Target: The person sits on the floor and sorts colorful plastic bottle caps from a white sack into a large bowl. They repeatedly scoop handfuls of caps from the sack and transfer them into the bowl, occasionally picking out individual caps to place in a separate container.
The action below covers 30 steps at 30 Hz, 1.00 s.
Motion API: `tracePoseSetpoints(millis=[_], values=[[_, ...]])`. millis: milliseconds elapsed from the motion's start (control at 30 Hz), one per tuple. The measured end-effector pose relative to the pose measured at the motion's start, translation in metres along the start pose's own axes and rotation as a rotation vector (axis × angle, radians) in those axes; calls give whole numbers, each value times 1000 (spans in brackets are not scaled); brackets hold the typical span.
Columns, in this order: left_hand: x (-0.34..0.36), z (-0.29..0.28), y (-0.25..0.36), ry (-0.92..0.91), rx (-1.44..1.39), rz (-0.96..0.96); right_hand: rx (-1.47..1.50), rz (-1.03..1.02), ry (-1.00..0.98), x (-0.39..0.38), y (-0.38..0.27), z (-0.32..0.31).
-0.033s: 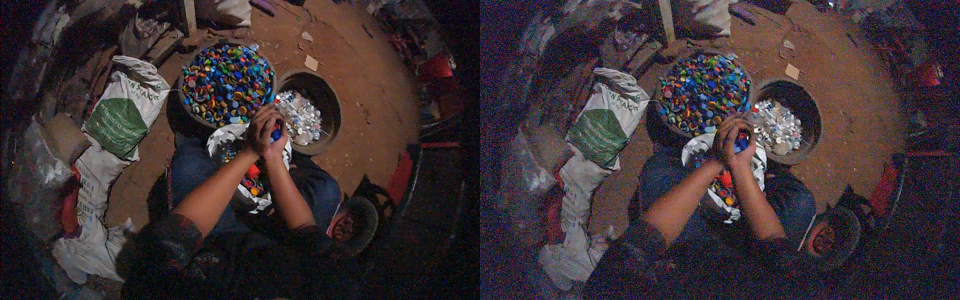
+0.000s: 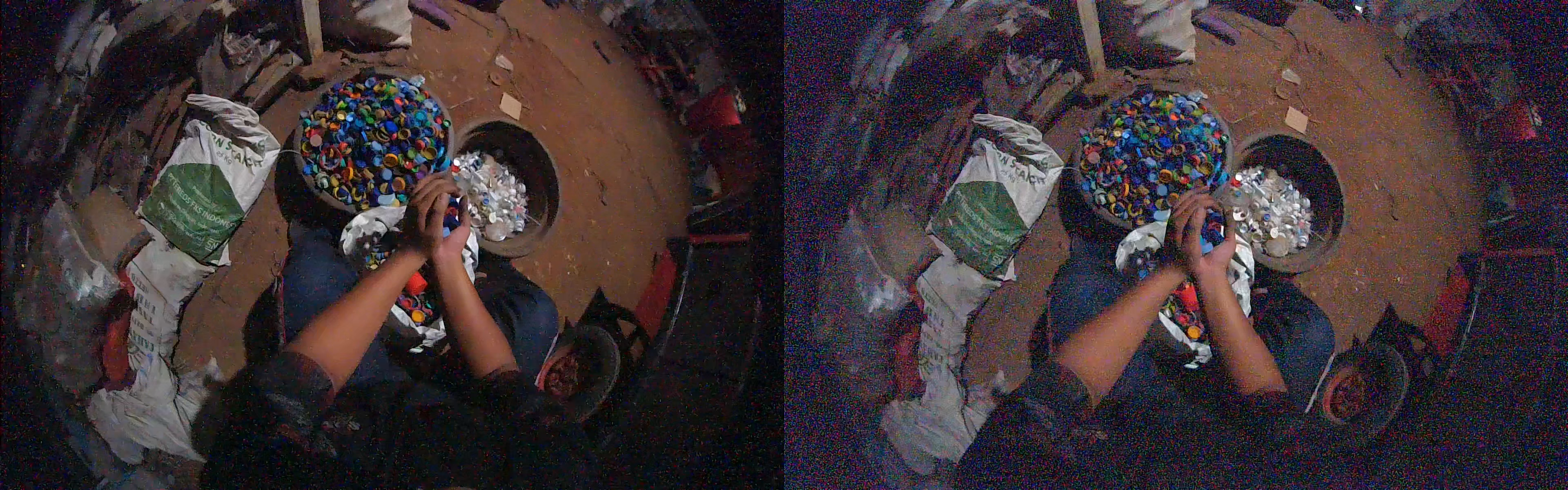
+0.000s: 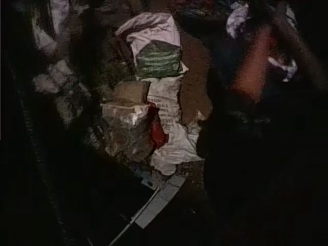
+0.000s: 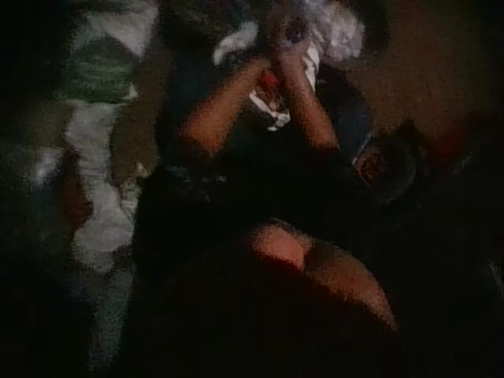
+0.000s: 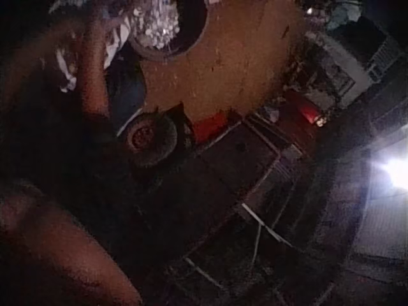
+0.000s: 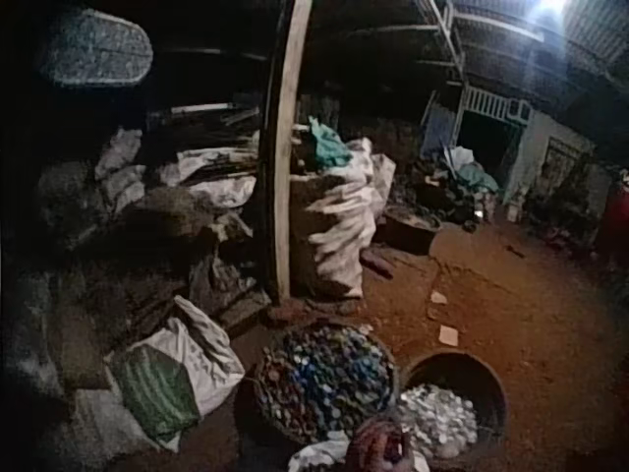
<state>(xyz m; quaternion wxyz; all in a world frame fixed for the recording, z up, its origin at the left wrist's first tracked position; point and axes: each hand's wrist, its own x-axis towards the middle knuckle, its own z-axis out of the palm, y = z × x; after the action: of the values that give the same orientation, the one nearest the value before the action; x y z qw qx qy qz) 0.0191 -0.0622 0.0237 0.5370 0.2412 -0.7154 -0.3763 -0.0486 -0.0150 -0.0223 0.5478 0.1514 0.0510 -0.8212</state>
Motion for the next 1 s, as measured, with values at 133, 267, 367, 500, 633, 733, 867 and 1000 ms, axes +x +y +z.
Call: tracePoseSetpoints(millis=[133, 267, 367, 500, 633, 733, 867, 1000], values=[[-9, 11, -27, 259, 11, -314, -278, -93, 134, 20, -1, -13], [0, 16, -20, 525, -297, -705, -469, -183, 235, 34, 7, -12], [-1, 14, -28, 677, -406, -808, -473, -72, 191, 58, 15, -15], [-12, 11, -50, 793, -416, -875, -324, 247, -176, 128, 23, -18], [-21, 2, -58, 845, -473, -978, -693, 35, 100, 203, 75, 28], [-14, 10, -57, 756, -507, -977, -1297, -436, 27, 317, 36, 9], [-21, -14, -71, 785, -372, -940, -2279, -760, -90, 314, 100, 10], [-23, -6, -73, 651, -28, -663, -2839, -876, -285, 326, 84, -7]])
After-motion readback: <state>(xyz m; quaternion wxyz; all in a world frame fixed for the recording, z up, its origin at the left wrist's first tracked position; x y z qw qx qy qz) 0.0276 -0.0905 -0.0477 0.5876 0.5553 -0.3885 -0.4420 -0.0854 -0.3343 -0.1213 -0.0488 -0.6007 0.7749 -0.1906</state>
